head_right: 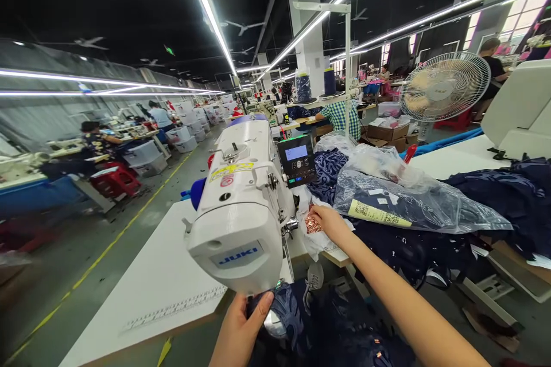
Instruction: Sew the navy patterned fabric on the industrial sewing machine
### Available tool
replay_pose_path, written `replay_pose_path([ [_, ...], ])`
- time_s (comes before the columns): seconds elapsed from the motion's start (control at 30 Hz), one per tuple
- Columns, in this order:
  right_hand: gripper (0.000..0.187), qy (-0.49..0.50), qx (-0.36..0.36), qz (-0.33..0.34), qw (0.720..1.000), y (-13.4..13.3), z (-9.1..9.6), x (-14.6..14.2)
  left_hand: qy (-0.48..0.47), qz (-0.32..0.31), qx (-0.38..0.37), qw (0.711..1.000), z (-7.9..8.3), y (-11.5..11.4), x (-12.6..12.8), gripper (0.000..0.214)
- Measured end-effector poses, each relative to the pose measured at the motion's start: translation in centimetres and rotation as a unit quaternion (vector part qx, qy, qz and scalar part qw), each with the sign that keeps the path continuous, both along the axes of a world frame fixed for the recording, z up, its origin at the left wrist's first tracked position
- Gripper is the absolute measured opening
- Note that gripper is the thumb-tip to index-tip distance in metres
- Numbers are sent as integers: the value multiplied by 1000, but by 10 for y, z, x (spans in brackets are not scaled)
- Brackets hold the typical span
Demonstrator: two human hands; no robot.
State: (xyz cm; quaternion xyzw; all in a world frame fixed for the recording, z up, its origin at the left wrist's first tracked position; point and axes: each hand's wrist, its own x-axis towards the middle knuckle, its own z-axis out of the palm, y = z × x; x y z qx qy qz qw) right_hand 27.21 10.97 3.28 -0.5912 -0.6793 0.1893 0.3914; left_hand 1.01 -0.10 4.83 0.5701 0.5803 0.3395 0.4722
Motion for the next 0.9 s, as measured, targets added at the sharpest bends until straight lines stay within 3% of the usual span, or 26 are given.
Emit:
replay_pose_path([
  [0.17,25,150,-43,73,985,-63,7,-35,8,-15,1,1000,3,-3,2,40],
  [0.3,28,364,-152,143,908,-108,3,-64,4,-11,0,1000,3,-4,3,35],
  [0.37,30,401,-173,134,889,-117,3,-73,6,-6,5,1000,0,-5,4,35],
  [0.63,32,385,-182,114,897,-117,8,-76,-1,-12,8,1000,6,-6,3,33],
  [0.9,29,289,-120,67,947,-127,8,-78,-12,-6,25,1000,2,-5,4,29],
])
